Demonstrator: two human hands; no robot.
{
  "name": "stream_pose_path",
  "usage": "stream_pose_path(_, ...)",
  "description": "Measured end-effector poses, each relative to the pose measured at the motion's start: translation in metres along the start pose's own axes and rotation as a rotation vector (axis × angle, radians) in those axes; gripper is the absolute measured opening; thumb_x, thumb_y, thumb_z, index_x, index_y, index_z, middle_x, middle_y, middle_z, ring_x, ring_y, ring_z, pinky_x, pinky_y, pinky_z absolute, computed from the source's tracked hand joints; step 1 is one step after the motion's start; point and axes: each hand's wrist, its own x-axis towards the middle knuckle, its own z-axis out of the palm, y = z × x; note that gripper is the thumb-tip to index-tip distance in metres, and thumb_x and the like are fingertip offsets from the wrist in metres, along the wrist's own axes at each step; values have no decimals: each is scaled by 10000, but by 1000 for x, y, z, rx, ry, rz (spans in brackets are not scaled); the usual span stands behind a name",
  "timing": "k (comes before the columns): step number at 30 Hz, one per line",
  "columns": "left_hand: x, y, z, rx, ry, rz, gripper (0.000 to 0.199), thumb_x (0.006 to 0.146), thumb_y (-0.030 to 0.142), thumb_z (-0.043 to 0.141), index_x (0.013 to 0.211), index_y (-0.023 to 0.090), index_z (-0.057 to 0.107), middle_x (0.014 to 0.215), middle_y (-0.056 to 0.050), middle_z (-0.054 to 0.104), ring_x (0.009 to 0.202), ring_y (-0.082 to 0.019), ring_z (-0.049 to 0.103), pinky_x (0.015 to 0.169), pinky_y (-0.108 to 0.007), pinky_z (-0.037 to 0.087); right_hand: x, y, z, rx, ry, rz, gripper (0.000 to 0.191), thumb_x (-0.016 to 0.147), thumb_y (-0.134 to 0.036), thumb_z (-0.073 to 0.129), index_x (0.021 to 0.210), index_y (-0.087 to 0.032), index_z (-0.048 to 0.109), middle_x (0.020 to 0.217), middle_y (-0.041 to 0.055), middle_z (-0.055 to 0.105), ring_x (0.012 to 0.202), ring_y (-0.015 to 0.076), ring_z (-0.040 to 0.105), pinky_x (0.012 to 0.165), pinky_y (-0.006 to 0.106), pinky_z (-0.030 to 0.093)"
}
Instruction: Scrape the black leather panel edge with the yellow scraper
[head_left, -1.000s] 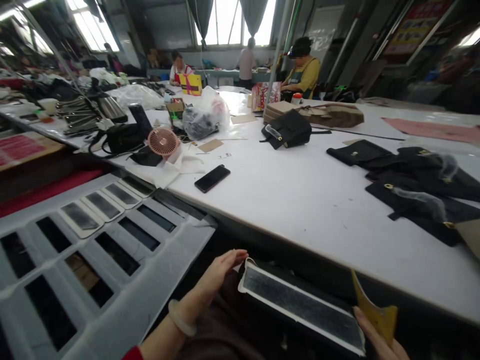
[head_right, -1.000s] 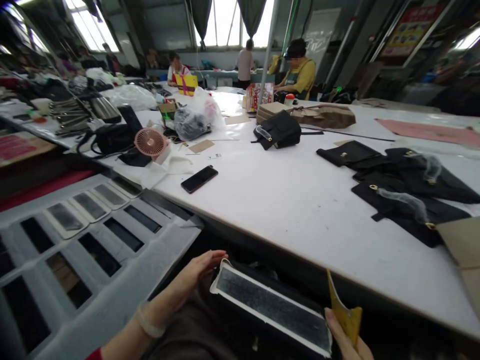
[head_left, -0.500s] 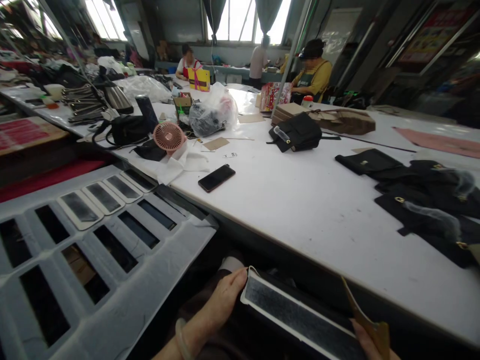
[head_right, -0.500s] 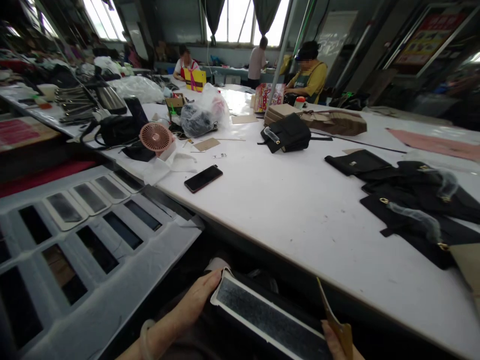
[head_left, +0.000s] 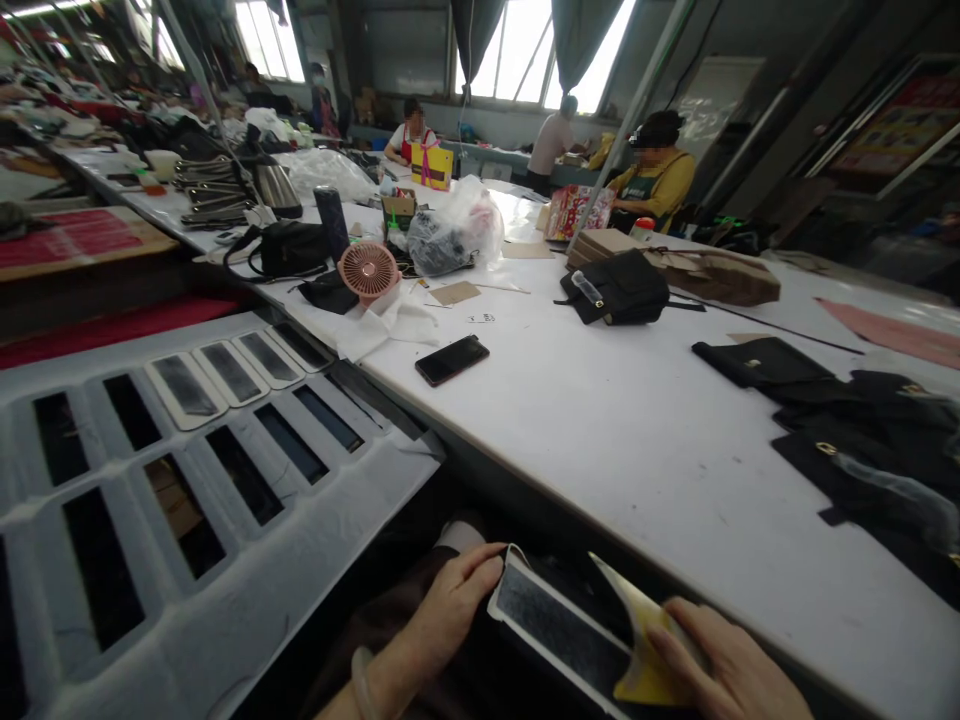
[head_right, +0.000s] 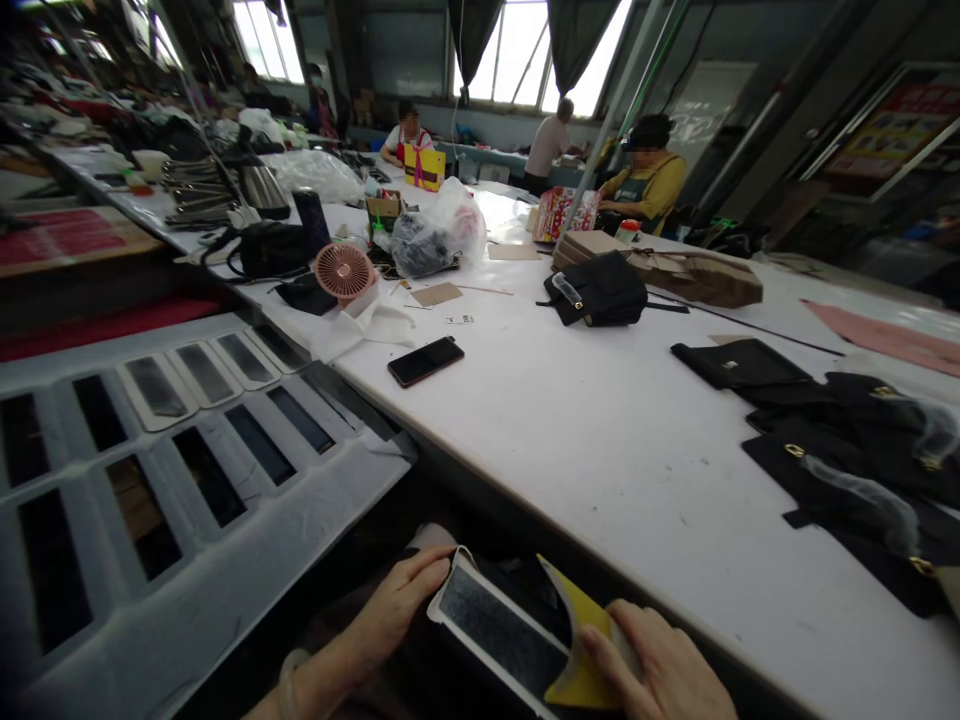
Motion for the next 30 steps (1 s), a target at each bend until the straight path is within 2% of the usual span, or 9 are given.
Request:
stream_pose_path(1, 1, -2, 0, -2, 11, 8, 419, 886, 453, 529, 1146, 154, 665, 1131, -87, 684, 1076, -241, 603, 971, -329, 433, 10, -15, 5, -72, 10, -50, 624, 809, -794, 345, 797, -244, 638, 870, 72, 695, 875, 293, 636, 821, 434, 454)
stream_pose_path(3, 1, -6, 1, -5, 38, 20, 406, 891, 443, 540, 1183, 176, 627, 1063, -66, 690, 1014, -221, 613, 906, -311, 453, 30, -44, 17, -180, 37, -197, 621, 861, -760, 287, 669, -236, 560, 721, 61, 626, 768, 278, 593, 762, 430, 399)
stream_pose_path(7, -2, -10, 1, 3, 68, 28, 433, 905, 437, 541, 1261, 191, 530, 854, -14, 658, 814, -172, 590, 759, -281, 445, 68, -88, 31, -276, 49, -489, 546, 950, -641, 299, 708, -224, 553, 728, 42, 605, 752, 250, 562, 756, 394, 316)
stream_pose_path(10, -4, -10, 2, -38, 73, -4, 434, 900, 406, 546, 1270, 182, 507, 799, 1, 629, 747, -150, 558, 696, -267, 415, 91, -109, 29, -345, 47, -677, 461, 966, -571, 383, 721, -219, 552, 741, 22, 610, 759, 230, 553, 754, 380, 268)
stream_pose_path(13, -4, -12, 4, -151, 79, -46, 589, 882, 367, 558, 1405, 176, 367, 732, 25, 604, 680, -135, 534, 656, -260, 388, 108, -125, 23, -363, 47, -844, 422, 946, -546, 466, 699, -212, 541, 731, 13, 598, 753, 207, 527, 739, 365, 247)
stream_pose_path(16, -3, -14, 8, -216, 99, -35, 767, 896, 359, 553, 1520, 218, 131, 828, 7, 649, 778, -150, 588, 753, -283, 424, 119, -136, 17, -355, -7, -987, 415, 948, -526, 477, 693, -203, 534, 709, 7, 577, 734, 182, 492, 741, 356, 244)
stream_pose_path(19, -3, -14, 13, -271, 146, -5, 839, 893, 379, 572, 1536, 242, 49, 1093, -63, 667, 1021, -202, 611, 936, -344, 426, 127, -144, 12, -364, -54, -1084, 434, 952, -541, 456, 697, -196, 526, 708, 7, 568, 730, 170, 468, 731, 355, 235)
stream_pose_path(24, -7, -9, 21, -292, 253, 35, 847, 871, 385, 596, 1535, 243, 90, 1071, -60, 667, 920, -191, 623, 897, -341, 460, 137, -156, 9, -359, -73, -1241, 443, 965, -531, 417, 694, -195, 517, 695, 5, 562, 706, 166, 437, 706, 355, 222)
stream_pose_path(30, -10, -1, 22, -220, 254, -13, 584, 850, 425, 625, 1371, 188, 511, 854, -39, 676, 756, -167, 607, 733, -271, 489, 145, -164, 15, -389, -82, -1331, 435, 977, -502, 402, 689, -197, 520, 693, 14, 571, 705, 166, 427, 710, 359, 218)
